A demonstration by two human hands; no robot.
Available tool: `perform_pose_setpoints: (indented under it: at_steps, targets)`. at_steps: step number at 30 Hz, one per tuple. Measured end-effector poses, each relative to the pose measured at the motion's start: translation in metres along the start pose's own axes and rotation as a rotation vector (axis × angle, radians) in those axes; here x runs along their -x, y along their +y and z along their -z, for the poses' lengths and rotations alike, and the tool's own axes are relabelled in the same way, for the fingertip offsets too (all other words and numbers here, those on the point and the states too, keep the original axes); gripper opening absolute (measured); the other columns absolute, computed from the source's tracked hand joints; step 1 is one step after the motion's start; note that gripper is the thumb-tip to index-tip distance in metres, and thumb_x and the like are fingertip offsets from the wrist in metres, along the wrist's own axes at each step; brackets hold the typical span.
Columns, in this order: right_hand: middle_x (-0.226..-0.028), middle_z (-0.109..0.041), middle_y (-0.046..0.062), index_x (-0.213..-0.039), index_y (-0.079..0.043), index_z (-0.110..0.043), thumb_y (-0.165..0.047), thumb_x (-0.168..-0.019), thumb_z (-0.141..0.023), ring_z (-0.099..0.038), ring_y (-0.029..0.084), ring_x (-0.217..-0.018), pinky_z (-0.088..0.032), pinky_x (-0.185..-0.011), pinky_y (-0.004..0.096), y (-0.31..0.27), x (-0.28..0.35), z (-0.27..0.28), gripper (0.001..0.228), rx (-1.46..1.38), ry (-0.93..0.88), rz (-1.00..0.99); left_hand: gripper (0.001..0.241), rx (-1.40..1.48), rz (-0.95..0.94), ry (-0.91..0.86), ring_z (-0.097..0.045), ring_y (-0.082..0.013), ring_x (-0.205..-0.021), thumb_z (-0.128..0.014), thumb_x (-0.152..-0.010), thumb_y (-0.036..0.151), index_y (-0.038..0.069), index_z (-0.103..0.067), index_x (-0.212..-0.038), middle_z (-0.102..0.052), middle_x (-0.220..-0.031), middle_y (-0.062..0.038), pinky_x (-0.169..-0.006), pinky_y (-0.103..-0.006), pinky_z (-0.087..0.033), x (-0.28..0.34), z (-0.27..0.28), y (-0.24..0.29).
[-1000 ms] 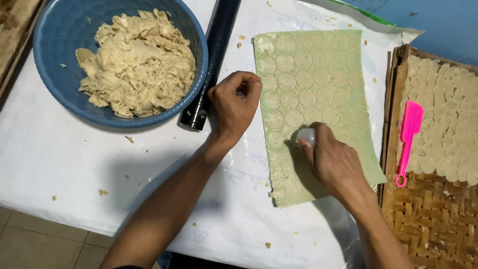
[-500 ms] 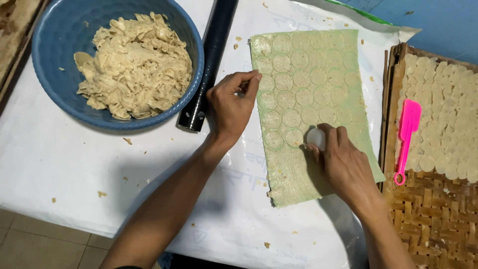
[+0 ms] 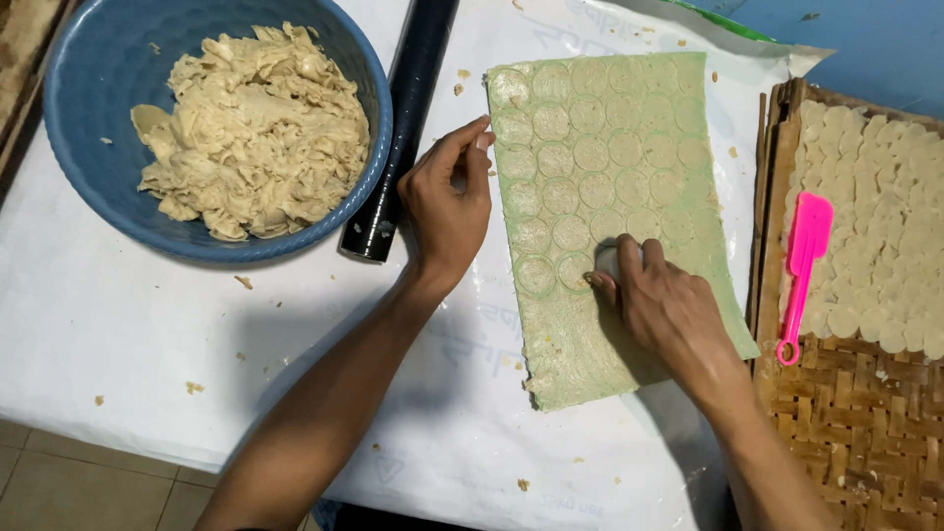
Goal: Cutting out small circles from a thin green dough sheet using a circular mold.
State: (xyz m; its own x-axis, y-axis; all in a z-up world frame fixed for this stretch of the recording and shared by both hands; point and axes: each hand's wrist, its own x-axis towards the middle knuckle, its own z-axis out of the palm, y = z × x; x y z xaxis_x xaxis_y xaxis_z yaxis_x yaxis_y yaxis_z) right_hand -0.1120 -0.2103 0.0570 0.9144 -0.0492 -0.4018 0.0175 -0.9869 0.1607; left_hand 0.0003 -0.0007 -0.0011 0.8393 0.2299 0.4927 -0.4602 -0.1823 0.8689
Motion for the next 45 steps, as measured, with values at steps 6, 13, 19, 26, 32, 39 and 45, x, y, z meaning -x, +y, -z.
perform_pose_setpoints:
  at_steps: [6, 13, 19, 26, 32, 39, 45]
  targets:
    - [-0.096, -0.061, 0.015, -0.132, -0.010, -0.042, -0.046, -0.108, -0.028, -0.076, 0.042, -0.079, -0.061, -0.069, 0.054, -0.014, 0.002, 0.006, 0.045, -0.035, -0.001, -0.104, 0.013, -0.011, -0.001, 0.020, -0.078, -0.0196, -0.075, -0.071, -0.095, 0.004, 0.010, -0.079, -0.103, -0.078, -0.085, -0.007, -0.062, -0.0265, -0.061, 0.001, 0.000, -0.004]
    - [-0.092, -0.068, 0.028, -0.134, -0.009, -0.041, -0.042, -0.106, -0.035, -0.072, 0.056, -0.084, -0.054, -0.073, 0.067, 0.020, 0.015, 0.009, 0.044, -0.307, 0.017, -0.121, 0.003, -0.039, 0.025, 0.023, -0.076, -0.0137, -0.070, -0.081, -0.090, 0.012, 0.015, -0.080, -0.091, -0.078, -0.080, -0.001, -0.060, -0.0219, -0.058, 0.000, 0.003, 0.004]
    - [-0.103, -0.068, 0.030, -0.141, 0.005, -0.037, -0.046, -0.106, -0.030, -0.072, 0.036, -0.061, -0.064, -0.050, 0.042, 0.023, 0.031, 0.020, 0.062, -0.309, 0.049, -0.299, 0.020, -0.081, 0.038, -0.097, -0.077, -0.0187, -0.076, -0.063, -0.094, 0.003, -0.003, -0.074, -0.110, -0.080, -0.102, -0.012, -0.066, -0.0272, -0.062, -0.004, 0.006, 0.007]
    - [-0.107, -0.063, 0.016, -0.137, -0.006, -0.046, -0.047, -0.102, -0.048, -0.067, 0.028, -0.054, -0.055, -0.042, 0.038, 0.027, 0.024, 0.013, 0.054, -0.082, 0.153, -0.123, 0.018, -0.055, 0.073, -0.115, -0.078, -0.0164, -0.071, -0.066, -0.094, 0.002, -0.005, -0.073, -0.108, -0.080, -0.095, -0.011, -0.057, -0.0242, -0.060, -0.003, 0.006, 0.008]
    - [-0.101, -0.061, 0.015, -0.135, -0.009, -0.044, -0.044, -0.103, -0.042, -0.070, 0.038, -0.065, -0.058, -0.056, 0.049, 0.034, 0.008, -0.005, 0.048, -0.051, 0.122, -0.079, 0.006, -0.071, 0.051, -0.059, -0.067, -0.0135, -0.058, -0.074, -0.091, 0.004, 0.002, -0.076, -0.095, -0.078, -0.082, -0.008, -0.049, -0.0235, -0.051, -0.001, 0.002, 0.004]
    - [-0.098, -0.061, 0.015, -0.130, -0.009, -0.040, -0.045, -0.108, -0.027, -0.075, 0.048, -0.077, -0.060, -0.071, 0.060, 0.032, 0.008, 0.005, 0.044, 0.047, 0.020, -0.020, 0.004, 0.017, 0.115, -0.017, -0.078, -0.0219, -0.070, -0.071, -0.094, 0.004, 0.003, -0.075, -0.095, -0.076, -0.083, -0.012, -0.056, -0.0281, -0.060, -0.001, 0.000, 0.006]
    - [-0.095, -0.059, 0.015, -0.127, -0.010, -0.038, -0.047, -0.108, -0.027, -0.074, 0.051, -0.076, -0.058, -0.069, 0.062, 0.030, 0.006, -0.005, 0.043, 0.006, 0.026, -0.101, 0.007, -0.017, 0.091, -0.016, -0.077, -0.0233, -0.065, -0.069, -0.090, 0.002, 0.007, -0.073, -0.092, -0.075, -0.079, -0.009, -0.058, -0.0303, -0.060, -0.001, 0.001, 0.006]
